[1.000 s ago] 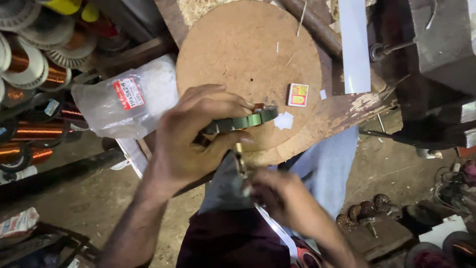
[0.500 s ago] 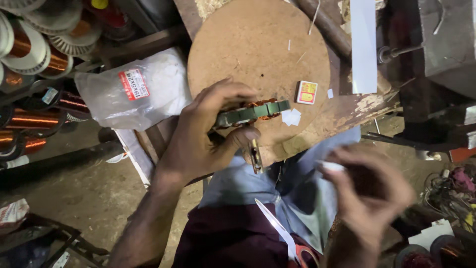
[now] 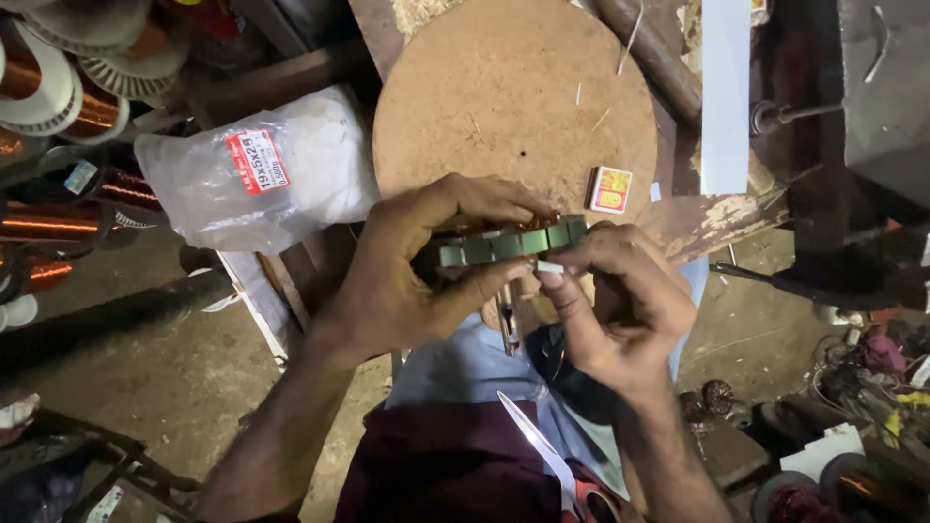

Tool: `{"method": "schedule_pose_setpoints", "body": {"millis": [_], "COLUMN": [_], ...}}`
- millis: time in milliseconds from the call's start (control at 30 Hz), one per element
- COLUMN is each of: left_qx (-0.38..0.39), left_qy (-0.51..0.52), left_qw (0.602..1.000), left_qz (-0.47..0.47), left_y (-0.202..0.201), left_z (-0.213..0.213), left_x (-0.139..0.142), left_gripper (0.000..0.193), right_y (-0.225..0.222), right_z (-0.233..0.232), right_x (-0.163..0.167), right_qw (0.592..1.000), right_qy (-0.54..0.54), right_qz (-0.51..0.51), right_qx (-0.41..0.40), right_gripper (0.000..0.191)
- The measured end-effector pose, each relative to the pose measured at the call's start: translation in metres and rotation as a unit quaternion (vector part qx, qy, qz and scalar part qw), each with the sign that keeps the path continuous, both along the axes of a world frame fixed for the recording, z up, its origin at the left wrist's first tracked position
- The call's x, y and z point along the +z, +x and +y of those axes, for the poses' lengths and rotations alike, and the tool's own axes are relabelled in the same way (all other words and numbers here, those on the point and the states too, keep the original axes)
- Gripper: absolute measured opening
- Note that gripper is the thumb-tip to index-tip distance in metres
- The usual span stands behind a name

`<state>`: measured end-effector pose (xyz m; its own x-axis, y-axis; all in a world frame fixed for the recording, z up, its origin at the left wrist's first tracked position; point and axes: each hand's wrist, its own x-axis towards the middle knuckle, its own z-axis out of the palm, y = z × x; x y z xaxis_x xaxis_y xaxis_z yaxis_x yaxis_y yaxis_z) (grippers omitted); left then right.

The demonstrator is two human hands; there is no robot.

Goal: The person inserts small white paper strips into the slots of a circular stator component while seated on the floor. They repeatedly pick up the stator, place it on a wooden board, and use scissors to trim excess material.

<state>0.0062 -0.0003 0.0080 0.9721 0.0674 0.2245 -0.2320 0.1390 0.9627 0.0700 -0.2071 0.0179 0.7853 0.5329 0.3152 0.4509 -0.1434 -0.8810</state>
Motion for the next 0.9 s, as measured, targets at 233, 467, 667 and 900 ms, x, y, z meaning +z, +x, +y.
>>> {"method": "schedule_pose_setpoints", "body": {"millis": [233,467,667,900], "left_qx": [0.047,0.048,0.034,0.039], "left_qy": [0.067,0.115,0.089,0.105], "left_qw": [0.997,0.992,0.995,0.993], "left_qz": [-0.010,-0.036,-0.020,-0.030], "left_y": [-0.003,0.000,-0.002,-0.003], "left_z": [-0.002,-0.002,-0.002,-0.001], "left_x": [0.009,0.008,0.006,0.005], "left_gripper": [0.029,0.033,0.033,0.035], "right_y": [-0.001,-0.002,0.001,0.021], "right_z": [0.001,-0.009,-0.009,0.000], "right_x": [-0.005,0.000,0.024,0.032], "right_qw": [0.998,0.999,0.992,0.983], "right_qy": [-0.023,0.036,-0.042,-0.061], "right_qz": [-0.059,0.006,-0.097,-0.170], "right_qx": [-0.017,-0.026,-0.069,0.029], "right_gripper": [0.019,0.019,0.012,0.015]}}
